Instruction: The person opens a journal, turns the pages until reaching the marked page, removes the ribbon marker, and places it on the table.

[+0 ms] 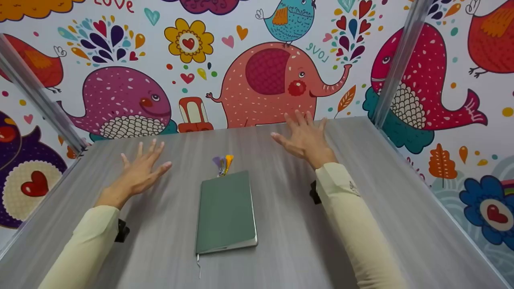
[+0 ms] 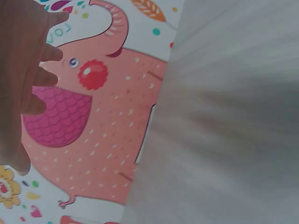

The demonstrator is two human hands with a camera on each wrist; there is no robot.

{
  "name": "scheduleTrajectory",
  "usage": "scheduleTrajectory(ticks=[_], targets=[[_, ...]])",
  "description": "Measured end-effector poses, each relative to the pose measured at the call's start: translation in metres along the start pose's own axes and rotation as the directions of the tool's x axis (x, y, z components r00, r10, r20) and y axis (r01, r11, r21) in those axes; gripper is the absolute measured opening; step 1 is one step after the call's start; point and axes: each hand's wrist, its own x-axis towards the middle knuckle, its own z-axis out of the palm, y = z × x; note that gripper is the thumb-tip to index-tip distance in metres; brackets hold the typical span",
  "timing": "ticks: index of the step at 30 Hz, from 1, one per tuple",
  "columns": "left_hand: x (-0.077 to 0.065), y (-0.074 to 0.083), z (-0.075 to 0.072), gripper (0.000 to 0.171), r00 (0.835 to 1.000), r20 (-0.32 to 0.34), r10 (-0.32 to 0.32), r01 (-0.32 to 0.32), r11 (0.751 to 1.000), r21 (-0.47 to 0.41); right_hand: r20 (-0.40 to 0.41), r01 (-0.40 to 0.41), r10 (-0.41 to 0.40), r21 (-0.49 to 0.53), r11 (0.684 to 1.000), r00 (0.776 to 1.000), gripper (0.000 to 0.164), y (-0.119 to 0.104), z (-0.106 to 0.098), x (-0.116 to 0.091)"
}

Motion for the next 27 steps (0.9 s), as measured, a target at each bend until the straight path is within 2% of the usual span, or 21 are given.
scheduleTrajectory(ticks=[8,14,22,27], targets=[[-0.006,0.009,0.002,0.081,0.997,-0.026,0.068,-0.068,0.998,-0.003,-0.017,0.073,-0.074,-0.048,0.996,0.997,0.085,-0.018,0.003,-0.01],[-0.012,0.017,0.005,0.081,0.993,-0.043,0.112,-0.114,0.993,-0.029,-0.028,0.123,-0.124,-0.048,0.991,0.992,0.083,-0.028,0.009,-0.018],[-0.021,0.032,0.01,0.077,0.987,-0.046,0.152,-0.154,0.986,-0.065,-0.016,0.167,-0.166,0.072,0.983,0.986,0.082,-0.043,0.023,-0.029],[-0.027,0.042,0.015,0.078,0.98,-0.074,0.186,-0.193,0.976,-0.103,-0.035,0.183,-0.18,0.158,0.97,0.983,0.077,-0.053,0.037,-0.04]])
